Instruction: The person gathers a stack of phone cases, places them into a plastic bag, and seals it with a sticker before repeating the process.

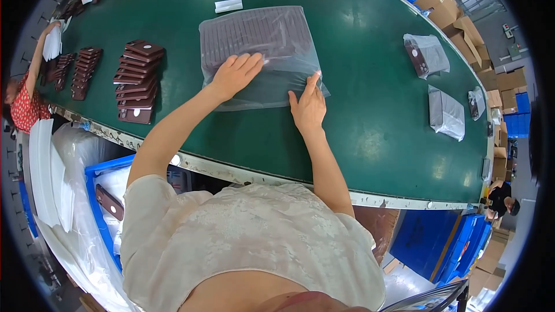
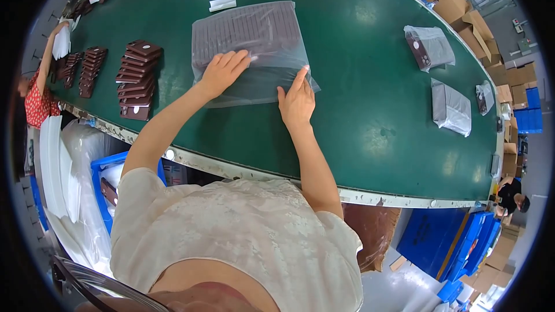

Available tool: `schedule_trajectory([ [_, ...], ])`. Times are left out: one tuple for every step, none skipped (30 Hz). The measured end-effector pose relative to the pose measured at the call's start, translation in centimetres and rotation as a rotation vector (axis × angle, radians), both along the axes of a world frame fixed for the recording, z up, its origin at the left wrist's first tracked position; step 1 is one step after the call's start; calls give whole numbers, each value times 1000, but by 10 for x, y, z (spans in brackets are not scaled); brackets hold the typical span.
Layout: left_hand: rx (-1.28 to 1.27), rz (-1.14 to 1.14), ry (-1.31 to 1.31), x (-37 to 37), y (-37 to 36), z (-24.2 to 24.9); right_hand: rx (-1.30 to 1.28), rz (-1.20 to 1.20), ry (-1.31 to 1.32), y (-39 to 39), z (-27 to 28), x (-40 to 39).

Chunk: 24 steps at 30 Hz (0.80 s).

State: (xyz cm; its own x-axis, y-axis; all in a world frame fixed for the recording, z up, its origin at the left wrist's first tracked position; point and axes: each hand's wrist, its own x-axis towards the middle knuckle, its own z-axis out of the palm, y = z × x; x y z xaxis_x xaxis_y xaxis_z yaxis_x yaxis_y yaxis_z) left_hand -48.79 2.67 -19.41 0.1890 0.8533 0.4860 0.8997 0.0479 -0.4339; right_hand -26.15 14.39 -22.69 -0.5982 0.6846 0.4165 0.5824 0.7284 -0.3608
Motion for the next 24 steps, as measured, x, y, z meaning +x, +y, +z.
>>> schedule_trajectory([
  [-3,-2,1,-3,0,0,-3,-2,1,-1,-2,0],
  [5,-19,-2,-7,0,-1,10,-3,-9,-2,-3,0],
  [15,-37,-7,-7,1,3,25,-5,-21,-2,-3,1],
  [25,-56,-11,-6,3,5,40,-9,-31,-1,-2,2],
  [20,-62,-13,-4,4,4,36,-15,-33,1,-2,3],
  [-45,-72,-29,-2,3,1,66,4,-16,2,-2,5],
  [-111,-80,-47,1,2,-1,95,25,0,3,-3,6],
  [-176,-87,-63,3,1,-3,125,47,18,5,-2,8],
  [-184,-88,-67,4,1,-4,118,46,14,5,-1,10],
  [-157,-99,-69,4,3,-5,157,106,-3,6,2,12],
  [-129,-108,-72,4,6,-5,196,169,-19,8,5,14],
  [-103,-114,-77,3,7,-8,232,235,-38,10,6,14],
  [-112,-111,-85,3,7,-12,222,239,-43,13,5,15],
  [-113,-101,-63,3,7,-16,138,385,-7,18,3,16],
  [-111,-92,-38,3,9,-19,56,529,34,25,3,16],
  [-107,-83,-10,3,10,-21,-25,671,77,30,5,15],
  [-110,-81,-11,5,10,-24,-28,672,77,32,6,17],
  [-133,-47,-12,6,9,-26,-83,682,49,34,12,18],
  [-157,-15,-13,7,8,-28,-138,691,21,35,18,18],
  [-180,16,-12,8,8,-30,-193,697,-6,35,21,19],
  [-182,11,-11,7,10,-31,-194,692,-5,37,22,18],
  [-204,7,-18,6,11,-32,-184,693,-55,39,22,17],
  [-226,4,-28,7,11,-32,-174,695,-108,40,22,17],
  [-247,3,-35,6,12,-31,-163,697,-159,41,22,15],
])
